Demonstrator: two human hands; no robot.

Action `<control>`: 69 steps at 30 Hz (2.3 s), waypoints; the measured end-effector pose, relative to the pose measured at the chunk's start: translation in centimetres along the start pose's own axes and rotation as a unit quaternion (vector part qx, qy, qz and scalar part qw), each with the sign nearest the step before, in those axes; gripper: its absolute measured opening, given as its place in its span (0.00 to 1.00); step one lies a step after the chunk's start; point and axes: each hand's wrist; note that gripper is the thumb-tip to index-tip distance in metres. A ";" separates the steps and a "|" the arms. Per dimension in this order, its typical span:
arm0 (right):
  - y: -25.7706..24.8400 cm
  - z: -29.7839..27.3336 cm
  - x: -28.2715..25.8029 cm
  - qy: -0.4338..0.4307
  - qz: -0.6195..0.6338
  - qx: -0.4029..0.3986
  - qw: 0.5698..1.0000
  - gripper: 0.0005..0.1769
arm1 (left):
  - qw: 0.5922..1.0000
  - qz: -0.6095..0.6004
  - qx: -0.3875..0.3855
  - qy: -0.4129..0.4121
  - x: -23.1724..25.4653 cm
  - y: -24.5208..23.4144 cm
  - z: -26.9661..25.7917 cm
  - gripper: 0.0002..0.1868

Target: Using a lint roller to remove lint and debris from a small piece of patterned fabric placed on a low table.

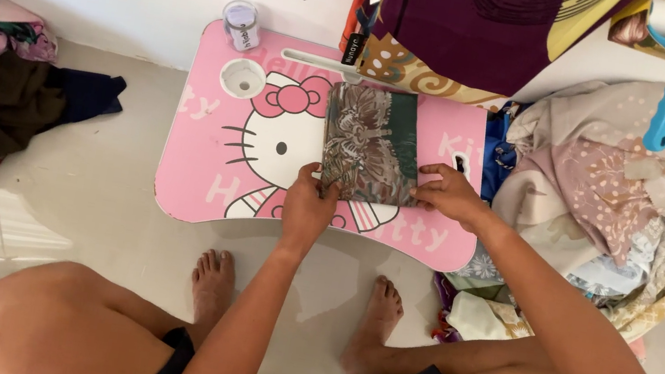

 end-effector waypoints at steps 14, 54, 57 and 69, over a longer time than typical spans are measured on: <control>2.1 -2.7 -1.8 -0.265 -0.291 0.045 0.918 0.32 | 0.939 0.224 0.073 0.250 0.8 2.5 -2.2 0.40; 7.1 -1.2 0.8 -0.358 -0.346 -0.039 0.866 0.41 | 0.895 0.294 0.125 0.311 -0.1 6.3 -3.7 0.34; 6.6 -0.8 1.4 -0.375 -0.389 -0.024 0.841 0.46 | 0.895 0.289 0.129 0.313 -0.3 5.4 -2.6 0.33; 7.5 -2.7 -0.5 -0.565 -0.411 0.130 0.704 0.16 | 0.905 0.231 0.148 0.325 -1.6 3.2 0.1 0.24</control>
Point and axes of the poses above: each hand's wrist, its own z-axis towards the middle knuckle, its own y-axis out of the palm, x = y × z, and after that the axes turned 5 degrees about -x, right-handed
